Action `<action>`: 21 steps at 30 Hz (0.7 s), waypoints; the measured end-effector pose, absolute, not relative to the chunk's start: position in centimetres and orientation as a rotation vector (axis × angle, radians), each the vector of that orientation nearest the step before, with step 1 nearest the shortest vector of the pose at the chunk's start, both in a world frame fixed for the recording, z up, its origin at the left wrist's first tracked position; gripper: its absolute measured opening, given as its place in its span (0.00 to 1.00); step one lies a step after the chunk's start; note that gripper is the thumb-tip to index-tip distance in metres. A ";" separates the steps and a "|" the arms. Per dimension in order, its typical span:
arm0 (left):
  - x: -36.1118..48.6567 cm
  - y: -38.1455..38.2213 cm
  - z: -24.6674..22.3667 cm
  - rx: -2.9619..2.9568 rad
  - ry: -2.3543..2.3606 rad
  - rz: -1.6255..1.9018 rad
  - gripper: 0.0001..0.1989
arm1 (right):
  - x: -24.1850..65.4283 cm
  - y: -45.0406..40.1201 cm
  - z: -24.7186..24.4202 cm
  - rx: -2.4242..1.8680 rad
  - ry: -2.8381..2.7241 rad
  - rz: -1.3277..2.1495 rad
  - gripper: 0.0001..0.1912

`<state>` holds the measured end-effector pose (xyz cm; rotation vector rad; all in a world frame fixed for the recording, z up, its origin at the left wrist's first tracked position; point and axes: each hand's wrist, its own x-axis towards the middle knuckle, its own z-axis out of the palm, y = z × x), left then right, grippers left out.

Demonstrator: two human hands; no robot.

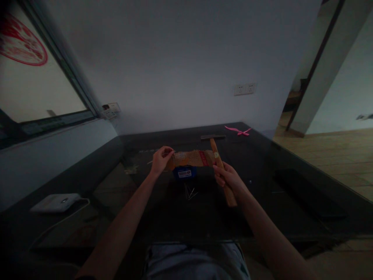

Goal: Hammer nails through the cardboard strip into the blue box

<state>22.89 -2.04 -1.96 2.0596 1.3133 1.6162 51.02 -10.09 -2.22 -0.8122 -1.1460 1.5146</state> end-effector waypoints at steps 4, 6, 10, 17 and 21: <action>22.9 -2.1 -1.9 2.075 1.303 1.624 0.04 | 51.0 -10.1 -2.2 -0.811 -1.146 1.516 0.20; 22.8 -2.1 -1.9 2.074 1.299 1.627 0.04 | 51.0 -10.1 -2.2 -0.813 -1.147 1.509 0.20; 22.8 -2.0 -2.1 2.071 1.296 1.613 0.05 | 51.0 -10.1 -2.1 -0.815 -1.153 1.508 0.20; 22.6 -1.8 -2.3 2.065 1.298 1.601 0.05 | 51.0 -10.0 -2.3 -0.802 -1.150 1.524 0.20; 22.6 -1.9 -2.2 2.058 1.303 1.595 0.05 | 51.0 -9.9 -2.4 -0.798 -1.166 1.527 0.21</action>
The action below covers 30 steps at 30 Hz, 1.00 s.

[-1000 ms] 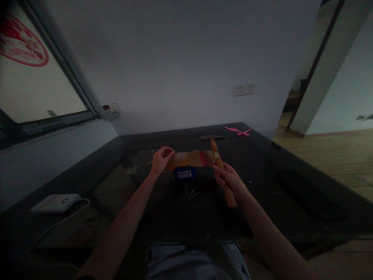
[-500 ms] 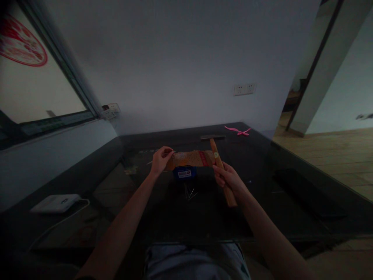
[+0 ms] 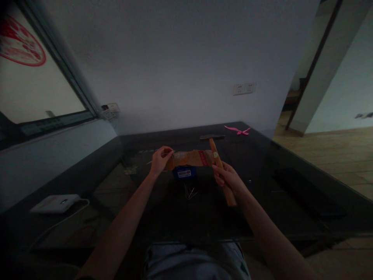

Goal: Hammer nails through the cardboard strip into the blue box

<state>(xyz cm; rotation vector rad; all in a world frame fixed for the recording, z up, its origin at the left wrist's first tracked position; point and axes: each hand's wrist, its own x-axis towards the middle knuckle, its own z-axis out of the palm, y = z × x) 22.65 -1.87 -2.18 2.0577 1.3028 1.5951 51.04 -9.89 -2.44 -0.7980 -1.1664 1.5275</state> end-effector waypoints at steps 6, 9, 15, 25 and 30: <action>22.7 -1.9 -2.2 2.072 1.304 1.607 0.05 | 51.0 -9.8 -2.4 -0.794 -1.159 1.533 0.21; 22.7 -1.9 -2.3 2.074 1.294 1.619 0.05 | 50.9 -9.9 -2.3 -0.783 -1.154 1.524 0.21; 22.6 -1.7 -2.4 2.064 1.301 1.602 0.05 | 50.9 -10.0 -2.3 -0.778 -1.158 1.529 0.21; 22.6 -1.9 -2.1 2.047 1.331 1.574 0.05 | 50.8 -10.1 -2.3 -0.822 -1.195 1.483 0.21; 22.5 -1.7 -2.2 2.006 1.312 1.530 0.06 | 50.4 -10.2 -2.1 -0.941 -1.355 1.309 0.18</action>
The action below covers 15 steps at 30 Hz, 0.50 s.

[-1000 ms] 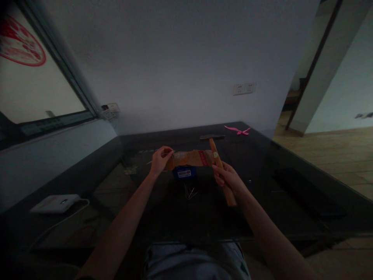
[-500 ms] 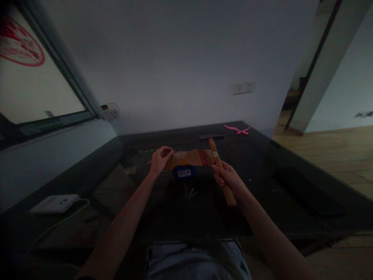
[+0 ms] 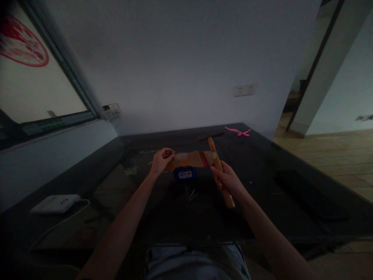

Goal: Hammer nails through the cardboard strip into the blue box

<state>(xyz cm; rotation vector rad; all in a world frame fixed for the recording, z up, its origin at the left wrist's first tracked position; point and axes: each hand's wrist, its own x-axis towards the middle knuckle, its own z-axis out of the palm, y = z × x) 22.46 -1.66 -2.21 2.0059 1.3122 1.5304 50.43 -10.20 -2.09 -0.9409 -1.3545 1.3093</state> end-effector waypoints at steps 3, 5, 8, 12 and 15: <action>22.3 -1.6 -2.3 2.004 1.341 1.485 0.06 | 49.9 -10.1 -0.7 -1.024 -1.487 1.200 0.16; 22.2 -1.6 -2.3 2.006 1.372 1.477 0.05 | 49.5 -10.0 0.9 -1.084 -1.592 1.132 0.15; 22.2 -1.6 -2.4 2.006 1.395 1.473 0.04 | 49.1 -9.5 3.5 -1.121 -1.768 1.024 0.13; 22.2 -1.7 -2.4 1.999 1.405 1.460 0.04 | 48.7 -8.5 6.7 -1.126 -2.008 0.933 0.09; 22.1 -1.8 -2.5 1.984 1.412 1.446 0.04 | 48.4 -7.8 8.5 -1.153 -2.173 0.782 0.09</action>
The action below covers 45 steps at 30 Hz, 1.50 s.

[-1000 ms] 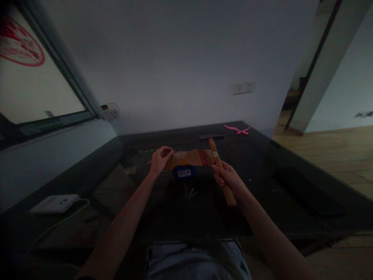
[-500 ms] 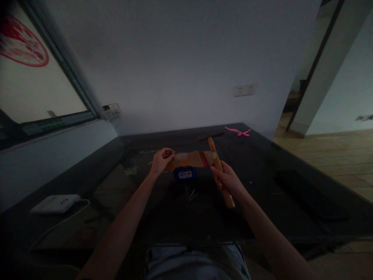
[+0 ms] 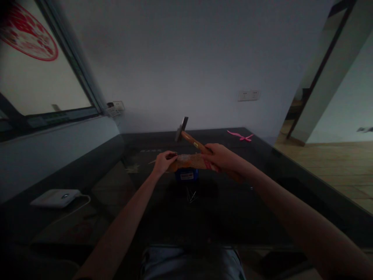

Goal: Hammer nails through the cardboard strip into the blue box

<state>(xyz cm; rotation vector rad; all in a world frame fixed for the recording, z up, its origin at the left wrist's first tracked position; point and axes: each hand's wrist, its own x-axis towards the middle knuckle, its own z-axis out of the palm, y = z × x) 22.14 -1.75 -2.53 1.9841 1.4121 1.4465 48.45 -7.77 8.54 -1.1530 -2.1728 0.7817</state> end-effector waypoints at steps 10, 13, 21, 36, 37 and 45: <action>22.1 -1.5 -2.8 1.995 1.436 1.452 0.04 | 47.6 -8.6 9.3 -1.248 -2.306 0.867 0.08; 22.1 -1.6 -2.7 1.990 1.451 1.454 0.04 | 47.4 -9.2 9.4 -1.271 -2.315 0.872 0.08; 21.8 -1.7 -2.7 2.078 1.509 1.402 0.04 | 46.9 -9.6 9.5 -1.322 -2.321 0.834 0.07; 21.8 -1.7 -2.7 2.048 1.499 1.383 0.05 | 47.3 -9.5 9.3 -1.213 -2.256 0.840 0.08; 21.9 -1.8 -2.7 2.036 1.495 1.384 0.05 | 47.3 -9.4 9.3 -1.200 -2.253 0.833 0.08; 21.9 -1.7 -2.6 2.048 1.526 1.373 0.04 | 47.2 -9.4 8.4 -1.291 -2.314 0.809 0.05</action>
